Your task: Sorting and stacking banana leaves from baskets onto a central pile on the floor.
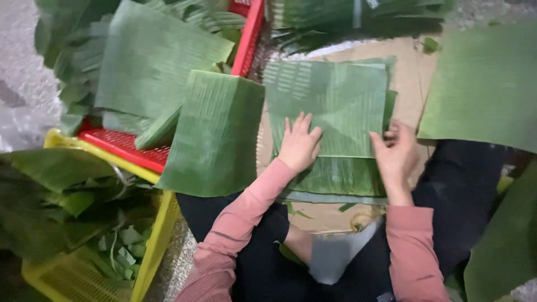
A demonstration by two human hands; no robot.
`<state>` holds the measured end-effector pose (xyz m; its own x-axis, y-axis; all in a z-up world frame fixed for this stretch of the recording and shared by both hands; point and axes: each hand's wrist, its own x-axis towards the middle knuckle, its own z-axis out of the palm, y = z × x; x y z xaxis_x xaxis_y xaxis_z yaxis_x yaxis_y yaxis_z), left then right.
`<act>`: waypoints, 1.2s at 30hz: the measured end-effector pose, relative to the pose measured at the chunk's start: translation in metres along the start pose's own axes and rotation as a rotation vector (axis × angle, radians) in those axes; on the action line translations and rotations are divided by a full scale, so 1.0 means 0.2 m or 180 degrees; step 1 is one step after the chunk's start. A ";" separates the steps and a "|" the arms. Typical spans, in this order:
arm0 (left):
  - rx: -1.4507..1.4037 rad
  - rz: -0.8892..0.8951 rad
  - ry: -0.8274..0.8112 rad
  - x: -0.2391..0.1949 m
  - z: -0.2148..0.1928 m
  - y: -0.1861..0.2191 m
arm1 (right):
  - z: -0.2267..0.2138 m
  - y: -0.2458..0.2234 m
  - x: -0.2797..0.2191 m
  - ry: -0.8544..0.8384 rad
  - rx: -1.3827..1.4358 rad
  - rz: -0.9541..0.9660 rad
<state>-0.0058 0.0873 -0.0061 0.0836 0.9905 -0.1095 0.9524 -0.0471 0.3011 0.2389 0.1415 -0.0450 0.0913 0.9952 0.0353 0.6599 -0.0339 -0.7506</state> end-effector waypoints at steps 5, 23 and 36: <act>0.0254 -0.0343 0.1969 -0.20 -0.55 -0.26 | -0.12 0.00 0.00 0.0334 0.0186 -0.0657; -0.0855 0.0549 0.2168 -0.84 -0.72 0.53 | -0.41 -0.43 -0.84 -0.2076 0.2657 0.0516; -0.0719 -0.1475 0.0874 -0.64 -0.09 -0.12 | -0.03 0.29 -0.11 -0.0860 0.0486 0.0668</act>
<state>-0.0453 -0.0353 0.0185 -0.4347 0.8998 -0.0373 0.7829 0.3981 0.4782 0.2795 0.1166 -0.0841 -0.0007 0.9571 -0.2898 0.5268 -0.2460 -0.8136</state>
